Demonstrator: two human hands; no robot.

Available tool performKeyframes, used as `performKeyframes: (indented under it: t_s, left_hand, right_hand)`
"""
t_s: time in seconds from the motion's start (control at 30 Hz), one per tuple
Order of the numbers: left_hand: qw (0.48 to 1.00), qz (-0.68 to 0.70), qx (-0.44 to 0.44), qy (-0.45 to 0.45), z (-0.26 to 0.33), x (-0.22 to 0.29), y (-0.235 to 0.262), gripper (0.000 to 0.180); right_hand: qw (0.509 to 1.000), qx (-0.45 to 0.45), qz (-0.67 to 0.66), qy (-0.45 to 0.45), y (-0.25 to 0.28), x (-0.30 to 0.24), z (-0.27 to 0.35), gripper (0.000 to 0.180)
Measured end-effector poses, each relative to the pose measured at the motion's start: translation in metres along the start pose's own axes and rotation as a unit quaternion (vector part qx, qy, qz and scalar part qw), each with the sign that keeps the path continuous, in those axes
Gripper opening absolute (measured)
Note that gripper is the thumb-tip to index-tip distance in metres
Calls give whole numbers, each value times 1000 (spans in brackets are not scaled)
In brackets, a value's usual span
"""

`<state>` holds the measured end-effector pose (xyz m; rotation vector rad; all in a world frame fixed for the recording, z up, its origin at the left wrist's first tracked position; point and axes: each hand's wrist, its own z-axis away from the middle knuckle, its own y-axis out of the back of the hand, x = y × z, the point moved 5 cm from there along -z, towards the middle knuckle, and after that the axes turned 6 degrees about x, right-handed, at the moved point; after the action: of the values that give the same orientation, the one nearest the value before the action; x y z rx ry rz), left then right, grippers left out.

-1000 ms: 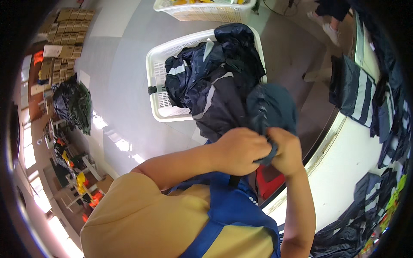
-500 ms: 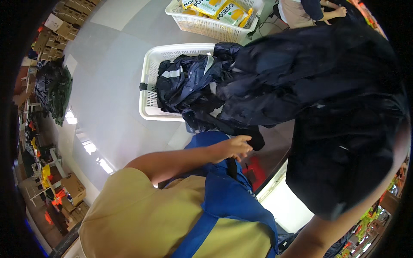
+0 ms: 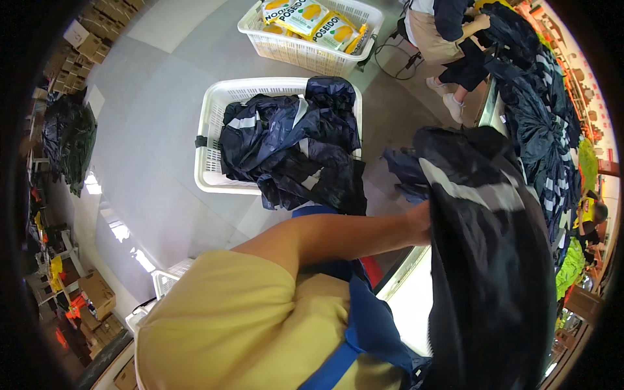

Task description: The person uses small scissors to trim loose threads and excess fabric from dark garments with reflective stripes. They repeatedly pick up items, snip threads, and place the garments back on the table.

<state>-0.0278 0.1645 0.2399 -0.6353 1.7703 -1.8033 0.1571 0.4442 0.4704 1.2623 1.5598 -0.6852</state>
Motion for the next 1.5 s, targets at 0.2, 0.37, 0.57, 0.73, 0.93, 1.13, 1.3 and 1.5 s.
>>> performKeyframes:
  t_s: [0.2,0.37,0.57,0.73,0.93,1.13,1.3,1.5]
  left_hand:
    - [988,-69,-91,99,-110,-89,-96,57]
    - [913,-320,-161,195,-195,-187,-260,62]
    - [699,-612,-365,-56,-302,-372,-371,57]
    - [424,-809,-286,-289,-360,-435,-261,45]
    - [438,-873,-215,4,-324,-341,-7,83]
    - [533,-716,122,434,-63,-170,115,59]
    - [626,-508,108,582,-13,-210,93,39]
    - [780,-199,78,588,-44,-260,15,38]
  right_hand:
    - [978,181,105,17,127,-11,30,43]
    - [916,395,73,-9,258,-30,118,45]
    - [820,476,-236,-213,241,51,192,45]
    - [852,361,-114,-361,166,163,183,58]
    - [885,237,278,-289,154,231,227,65]
    - [836,257,157,-459,157,255,312,76]
    - [815,288,-126,-486,127,222,273,57]
    - [838,320,-318,-308,148,128,206,34]
